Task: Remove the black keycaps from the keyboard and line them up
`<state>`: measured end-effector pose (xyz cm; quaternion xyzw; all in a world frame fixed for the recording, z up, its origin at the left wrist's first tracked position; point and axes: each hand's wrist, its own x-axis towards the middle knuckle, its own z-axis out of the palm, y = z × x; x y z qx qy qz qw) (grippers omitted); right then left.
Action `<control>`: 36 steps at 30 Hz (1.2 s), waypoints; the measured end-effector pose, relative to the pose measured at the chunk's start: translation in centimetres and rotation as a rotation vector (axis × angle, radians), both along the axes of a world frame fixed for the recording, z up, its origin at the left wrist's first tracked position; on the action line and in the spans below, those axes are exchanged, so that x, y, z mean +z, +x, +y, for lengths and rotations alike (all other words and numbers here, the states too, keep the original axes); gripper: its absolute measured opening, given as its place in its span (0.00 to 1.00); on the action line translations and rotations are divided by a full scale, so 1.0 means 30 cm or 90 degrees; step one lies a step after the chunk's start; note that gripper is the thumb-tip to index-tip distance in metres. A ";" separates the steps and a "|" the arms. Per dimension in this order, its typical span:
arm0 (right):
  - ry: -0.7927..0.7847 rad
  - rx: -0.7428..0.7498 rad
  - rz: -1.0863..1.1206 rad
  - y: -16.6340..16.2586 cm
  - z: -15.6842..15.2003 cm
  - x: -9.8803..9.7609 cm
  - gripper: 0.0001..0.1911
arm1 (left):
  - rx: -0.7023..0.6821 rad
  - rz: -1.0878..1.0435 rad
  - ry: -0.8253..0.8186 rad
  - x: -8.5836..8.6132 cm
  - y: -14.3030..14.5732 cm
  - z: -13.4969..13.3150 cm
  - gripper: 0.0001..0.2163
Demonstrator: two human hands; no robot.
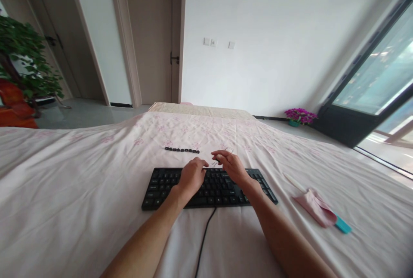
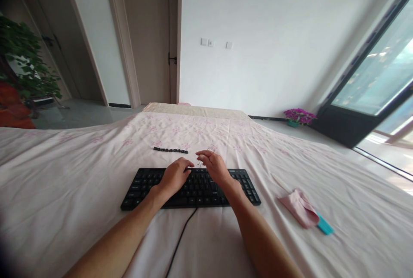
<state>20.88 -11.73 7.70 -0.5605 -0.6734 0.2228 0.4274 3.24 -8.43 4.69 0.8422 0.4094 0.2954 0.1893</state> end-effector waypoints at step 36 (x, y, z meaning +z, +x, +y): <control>0.065 0.067 -0.224 -0.053 -0.012 -0.016 0.15 | 0.074 0.070 -0.013 0.013 0.031 -0.025 0.07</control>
